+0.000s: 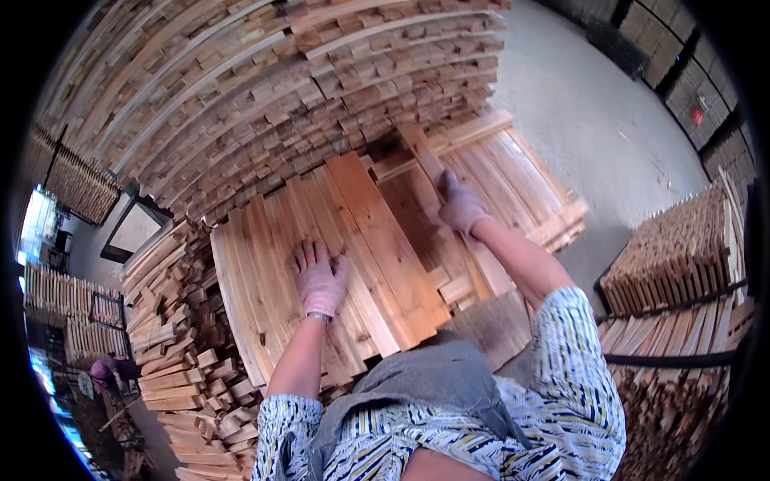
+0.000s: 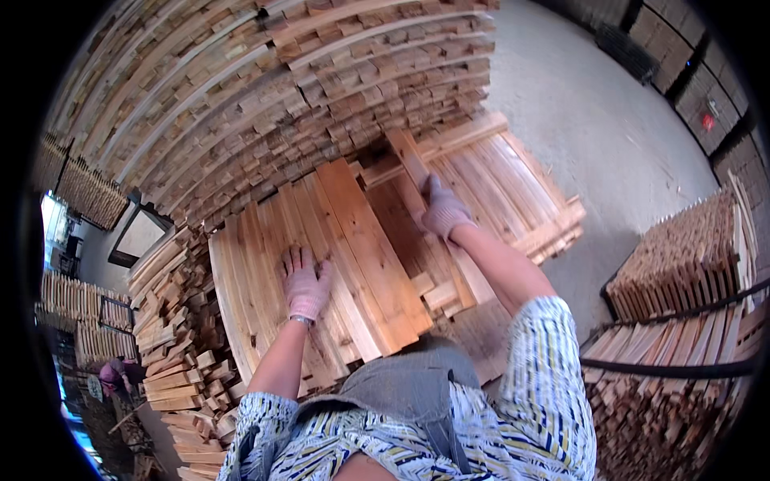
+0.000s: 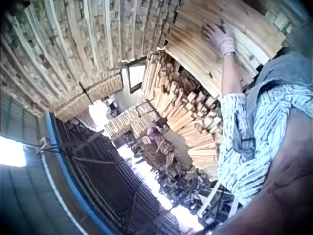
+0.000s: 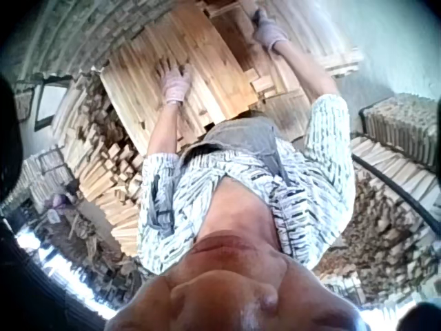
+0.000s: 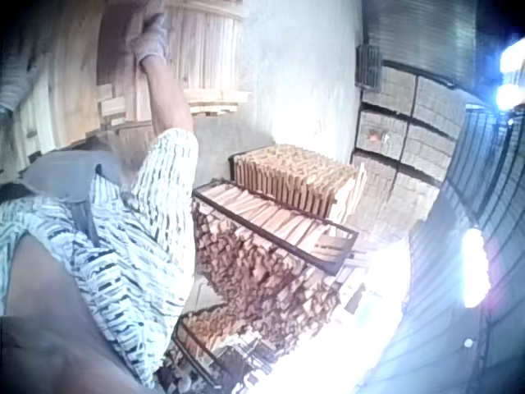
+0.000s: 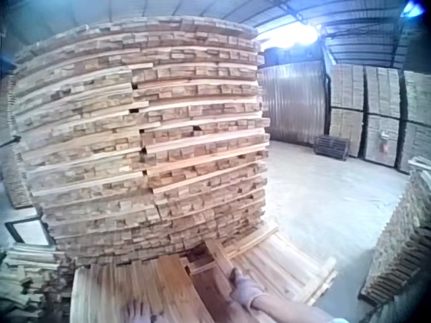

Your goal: The person repeatedly picks up small wooden planks from a large pile and stacks them neatly onto a growing pile. They use both hands to align and place the planks, occasionally adjusting the stack to maintain order.

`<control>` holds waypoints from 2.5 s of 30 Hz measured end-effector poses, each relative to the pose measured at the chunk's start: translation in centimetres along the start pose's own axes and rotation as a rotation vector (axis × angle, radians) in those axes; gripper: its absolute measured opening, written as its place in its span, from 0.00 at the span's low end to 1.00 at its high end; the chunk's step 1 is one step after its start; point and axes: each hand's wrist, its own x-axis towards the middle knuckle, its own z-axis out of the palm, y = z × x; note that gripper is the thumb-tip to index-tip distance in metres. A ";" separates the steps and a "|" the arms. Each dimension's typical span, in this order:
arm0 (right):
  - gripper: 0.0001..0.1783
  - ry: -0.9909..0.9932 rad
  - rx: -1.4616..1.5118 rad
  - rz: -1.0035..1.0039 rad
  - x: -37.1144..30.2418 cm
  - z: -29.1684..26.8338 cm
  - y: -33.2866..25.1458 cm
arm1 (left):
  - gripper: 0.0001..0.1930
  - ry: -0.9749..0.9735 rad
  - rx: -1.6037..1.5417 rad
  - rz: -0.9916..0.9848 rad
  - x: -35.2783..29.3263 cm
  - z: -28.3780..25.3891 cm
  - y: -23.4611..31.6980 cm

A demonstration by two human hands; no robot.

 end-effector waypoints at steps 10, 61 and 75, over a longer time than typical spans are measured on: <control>0.52 -0.109 0.168 0.019 -2.9 5.6 -4.6 | 0.37 -0.053 0.087 -0.027 -0.1 0.6 0.0; 0.26 -0.745 0.814 -0.423 -12.6 14.2 -21.9 | 0.28 0.708 -0.736 -0.313 -18.1 -4.0 -23.5; 0.42 -1.048 1.017 0.087 -13.2 43.4 -58.1 | 0.50 0.012 -0.075 -1.175 -22.8 -2.4 -53.6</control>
